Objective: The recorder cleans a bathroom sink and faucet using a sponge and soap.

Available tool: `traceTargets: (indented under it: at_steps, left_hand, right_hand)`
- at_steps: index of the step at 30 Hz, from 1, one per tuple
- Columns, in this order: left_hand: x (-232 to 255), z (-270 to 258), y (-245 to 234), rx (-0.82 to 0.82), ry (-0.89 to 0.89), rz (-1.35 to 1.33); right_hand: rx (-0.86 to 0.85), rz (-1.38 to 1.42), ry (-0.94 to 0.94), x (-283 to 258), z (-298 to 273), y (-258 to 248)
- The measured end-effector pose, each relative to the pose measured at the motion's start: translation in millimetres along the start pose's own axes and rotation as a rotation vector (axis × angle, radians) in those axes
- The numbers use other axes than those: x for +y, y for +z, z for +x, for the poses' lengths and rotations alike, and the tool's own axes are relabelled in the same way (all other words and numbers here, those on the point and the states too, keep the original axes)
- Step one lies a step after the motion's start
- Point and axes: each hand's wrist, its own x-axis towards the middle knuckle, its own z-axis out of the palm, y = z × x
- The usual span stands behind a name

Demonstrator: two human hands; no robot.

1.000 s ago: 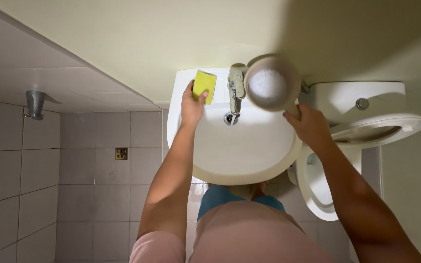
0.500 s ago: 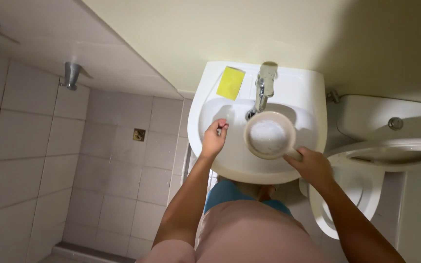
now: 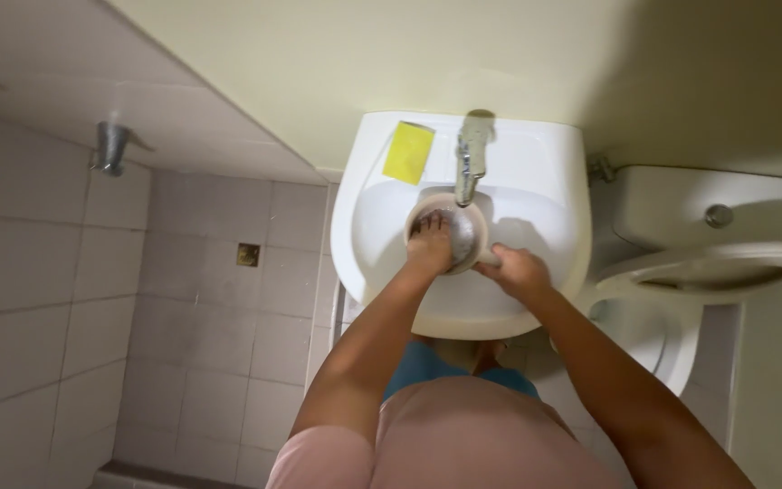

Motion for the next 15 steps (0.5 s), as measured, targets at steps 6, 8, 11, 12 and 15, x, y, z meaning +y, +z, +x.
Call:
traceTargets:
  at_steps: [6,8,11,12,15]
  left_hand:
    - [-6,36,52,-0.291,0.026,0.016]
    - [-22,32,68,-0.414,0.007,0.032]
    - [-36,39,54,-0.578,-0.001,0.070]
    - [-31,41,49,-0.635,-0.004,0.081]
    - [-29,44,59,-0.605,0.000,0.349]
  right_hand:
    - [0.081,-0.070,-0.051,11,7,16]
    - [0.071,-0.054,-0.037,9,2,15]
    - [0.106,-0.068,-0.038,9,4,12]
    - [0.129,-0.099,-0.054,10,3,12]
    - [0.118,-0.067,-0.014,7,4,8]
